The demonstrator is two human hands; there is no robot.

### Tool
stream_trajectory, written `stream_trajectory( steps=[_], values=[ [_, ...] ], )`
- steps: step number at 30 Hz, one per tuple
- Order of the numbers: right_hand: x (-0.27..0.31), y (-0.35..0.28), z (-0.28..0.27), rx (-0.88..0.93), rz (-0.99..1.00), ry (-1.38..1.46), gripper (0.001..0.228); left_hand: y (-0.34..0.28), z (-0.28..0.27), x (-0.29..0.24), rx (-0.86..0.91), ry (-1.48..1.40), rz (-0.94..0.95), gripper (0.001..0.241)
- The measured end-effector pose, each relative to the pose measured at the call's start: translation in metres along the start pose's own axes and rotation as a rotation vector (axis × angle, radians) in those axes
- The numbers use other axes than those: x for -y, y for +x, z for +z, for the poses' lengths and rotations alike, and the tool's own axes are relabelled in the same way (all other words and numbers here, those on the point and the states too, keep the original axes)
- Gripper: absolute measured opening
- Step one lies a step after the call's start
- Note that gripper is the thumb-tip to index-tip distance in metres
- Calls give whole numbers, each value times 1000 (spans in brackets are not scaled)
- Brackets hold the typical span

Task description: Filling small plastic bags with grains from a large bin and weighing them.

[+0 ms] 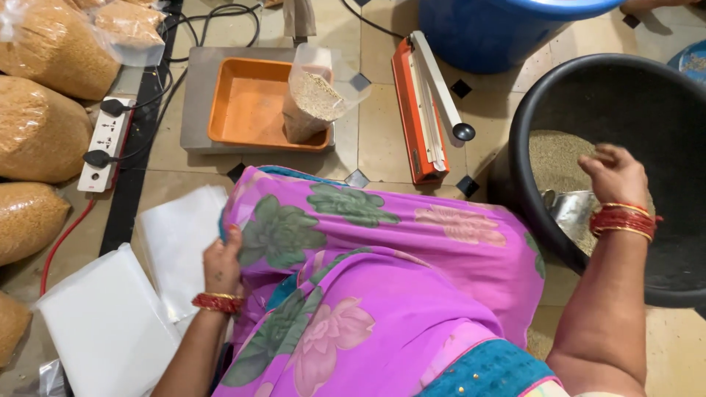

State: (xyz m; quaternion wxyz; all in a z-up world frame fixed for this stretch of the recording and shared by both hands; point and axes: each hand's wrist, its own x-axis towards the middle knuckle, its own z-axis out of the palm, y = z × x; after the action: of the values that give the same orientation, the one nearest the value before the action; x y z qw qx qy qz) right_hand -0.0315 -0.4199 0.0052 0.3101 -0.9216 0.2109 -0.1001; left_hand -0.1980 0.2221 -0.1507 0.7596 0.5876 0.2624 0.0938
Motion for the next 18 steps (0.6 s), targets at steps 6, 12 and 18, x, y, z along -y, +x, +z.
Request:
stream_trajectory(
  steps=[6, 12, 18],
  values=[
    [142, -66, 44, 240, -355, 89, 33, 77, -45, -26, -392, 380, 148, 47],
    [206, -120, 196, 700, -712, 4, 39, 171, -34, 3, -506, 311, 5, 42],
    [187, -125, 365, 946, -657, 111, 42, 125, 25, -61, -50, -76, -220, 32]
  ],
)
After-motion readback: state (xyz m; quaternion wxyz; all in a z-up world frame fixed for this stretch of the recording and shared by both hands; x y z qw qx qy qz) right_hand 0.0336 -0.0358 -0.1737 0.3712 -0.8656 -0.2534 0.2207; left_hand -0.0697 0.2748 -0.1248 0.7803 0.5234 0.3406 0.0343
